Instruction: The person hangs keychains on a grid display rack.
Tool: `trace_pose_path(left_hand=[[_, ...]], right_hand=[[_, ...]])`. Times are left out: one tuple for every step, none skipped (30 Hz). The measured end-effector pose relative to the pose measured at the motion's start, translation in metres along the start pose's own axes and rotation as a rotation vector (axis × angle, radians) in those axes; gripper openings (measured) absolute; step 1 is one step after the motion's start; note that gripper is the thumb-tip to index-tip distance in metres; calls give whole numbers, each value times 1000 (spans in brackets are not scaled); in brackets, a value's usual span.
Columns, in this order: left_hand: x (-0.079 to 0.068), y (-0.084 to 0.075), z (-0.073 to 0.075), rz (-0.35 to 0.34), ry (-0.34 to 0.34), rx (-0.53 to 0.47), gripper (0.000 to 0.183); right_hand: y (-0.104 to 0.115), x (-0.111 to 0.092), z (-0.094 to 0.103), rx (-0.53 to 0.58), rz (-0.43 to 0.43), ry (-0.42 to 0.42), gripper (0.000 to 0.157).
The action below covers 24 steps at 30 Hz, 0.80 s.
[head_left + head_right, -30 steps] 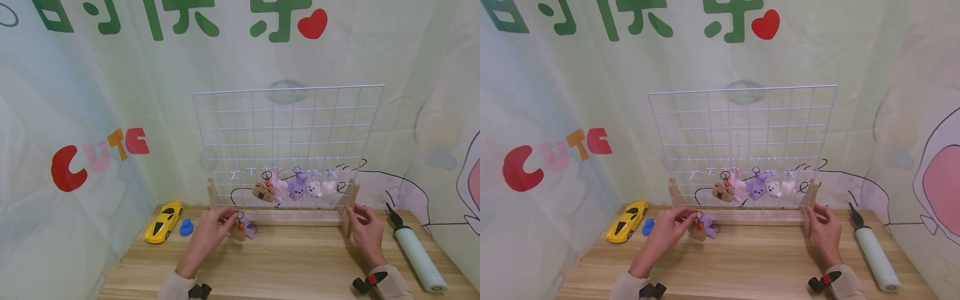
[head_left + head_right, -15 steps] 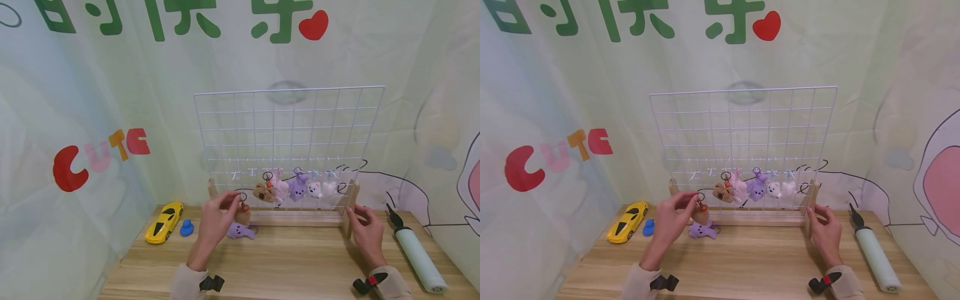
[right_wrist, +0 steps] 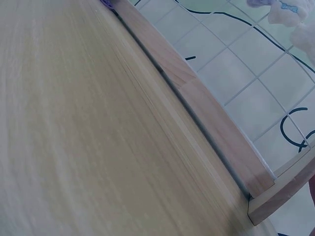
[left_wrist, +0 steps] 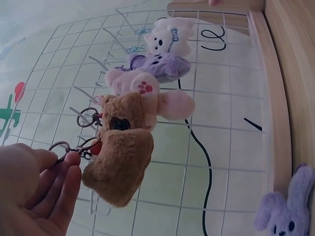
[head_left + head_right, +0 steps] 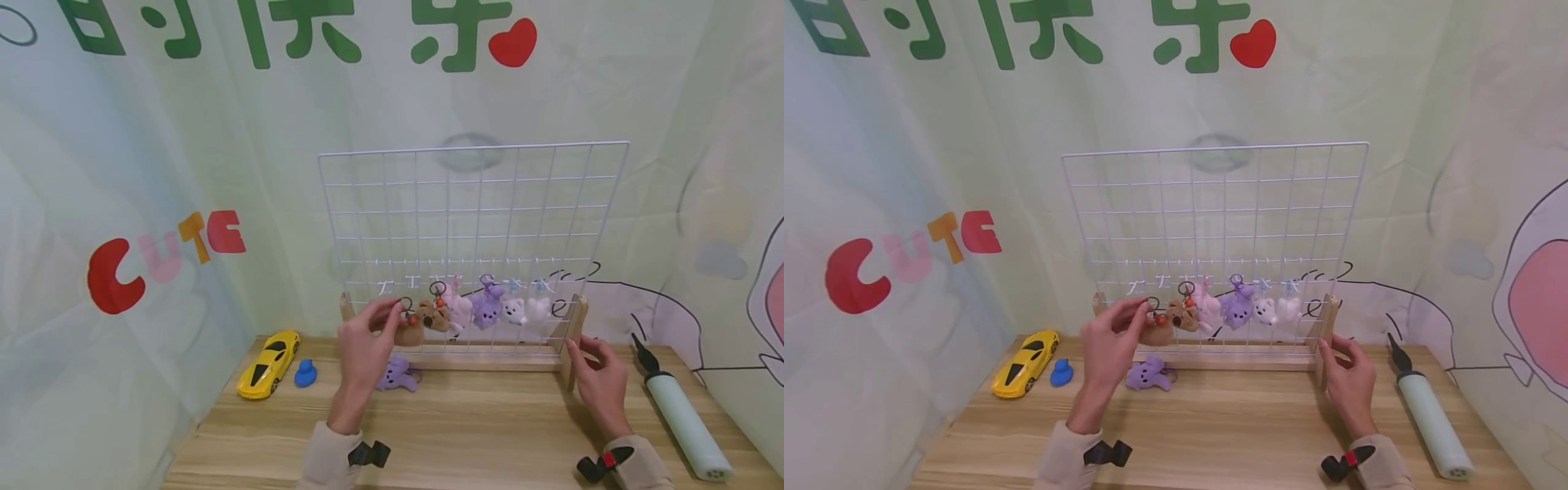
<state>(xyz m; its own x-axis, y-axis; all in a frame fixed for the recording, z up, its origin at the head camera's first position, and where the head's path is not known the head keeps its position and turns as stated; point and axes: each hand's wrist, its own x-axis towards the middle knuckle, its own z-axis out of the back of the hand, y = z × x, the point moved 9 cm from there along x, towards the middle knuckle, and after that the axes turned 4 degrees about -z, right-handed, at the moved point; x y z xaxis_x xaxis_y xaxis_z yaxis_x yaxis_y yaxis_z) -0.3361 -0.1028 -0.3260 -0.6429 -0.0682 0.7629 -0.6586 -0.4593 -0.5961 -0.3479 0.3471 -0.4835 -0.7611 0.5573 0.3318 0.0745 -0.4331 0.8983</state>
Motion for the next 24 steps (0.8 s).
trace_pose_path(left_hand=[[1,-2,-1,-1,-9,-4,15],[1,-2,-2,1,-14,-11,16],[2,-3,-2,3,-23,-17,16],[2,-4,-3,4,-32,-26,16],[3,-5,-3,4,-42,-35,17],[4,-6,-4,5,-51,-44,16],[5,-6,-5,6,-59,-54,16],[5,-7,-6,5,-69,-61,17],[6,-7,-6,9,-77,-66,17],[6,-8,-7,12,-85,-66,18],[6,-8,-8,17,-89,-63,18],[7,-8,-9,20,-94,-61,19],[7,-7,-10,23,-98,-59,20],[7,-7,-10,27,-101,-54,20],[6,-7,-11,31,-102,-53,21],[6,-6,-12,31,-106,-54,21],[6,-5,-13,33,-109,-56,21],[6,-5,-14,32,-113,-57,21],[6,-4,-14,34,-119,-59,21],[6,-3,-15,34,-125,-61,20],[6,-2,-16,34,-131,-65,20],[6,-1,-16,35,-139,-64,19],[6,0,-16,38,-146,-61,19],[6,1,-17,40,-152,-64,18]], right_hand=[[0,0,0,3,4,-2,43],[0,0,0,5,7,-3,43],[0,0,0,6,10,-4,43],[0,0,0,5,10,-4,43],[0,0,1,5,9,-5,43],[0,0,0,3,7,-6,43],[-1,0,0,3,7,-5,43],[-1,0,0,2,6,-6,43],[-1,0,0,2,6,-6,43],[-1,0,0,1,5,-7,42],[-1,0,0,1,4,-9,42],[-2,0,0,0,5,-10,42],[-2,0,0,-1,3,-12,42],[-2,0,0,-2,1,-12,42],[-2,0,0,0,4,-12,42],[-2,0,0,0,6,-12,41],[-2,1,0,2,8,-11,42],[-2,1,0,4,12,-9,42],[-2,1,0,7,14,-8,42],[-3,2,-1,7,16,-7,42],[-3,2,-1,8,18,-7,42],[-4,2,-1,6,16,-8,42],[-3,2,0,6,16,-10,42],[-2,2,0,4,16,-13,42]])
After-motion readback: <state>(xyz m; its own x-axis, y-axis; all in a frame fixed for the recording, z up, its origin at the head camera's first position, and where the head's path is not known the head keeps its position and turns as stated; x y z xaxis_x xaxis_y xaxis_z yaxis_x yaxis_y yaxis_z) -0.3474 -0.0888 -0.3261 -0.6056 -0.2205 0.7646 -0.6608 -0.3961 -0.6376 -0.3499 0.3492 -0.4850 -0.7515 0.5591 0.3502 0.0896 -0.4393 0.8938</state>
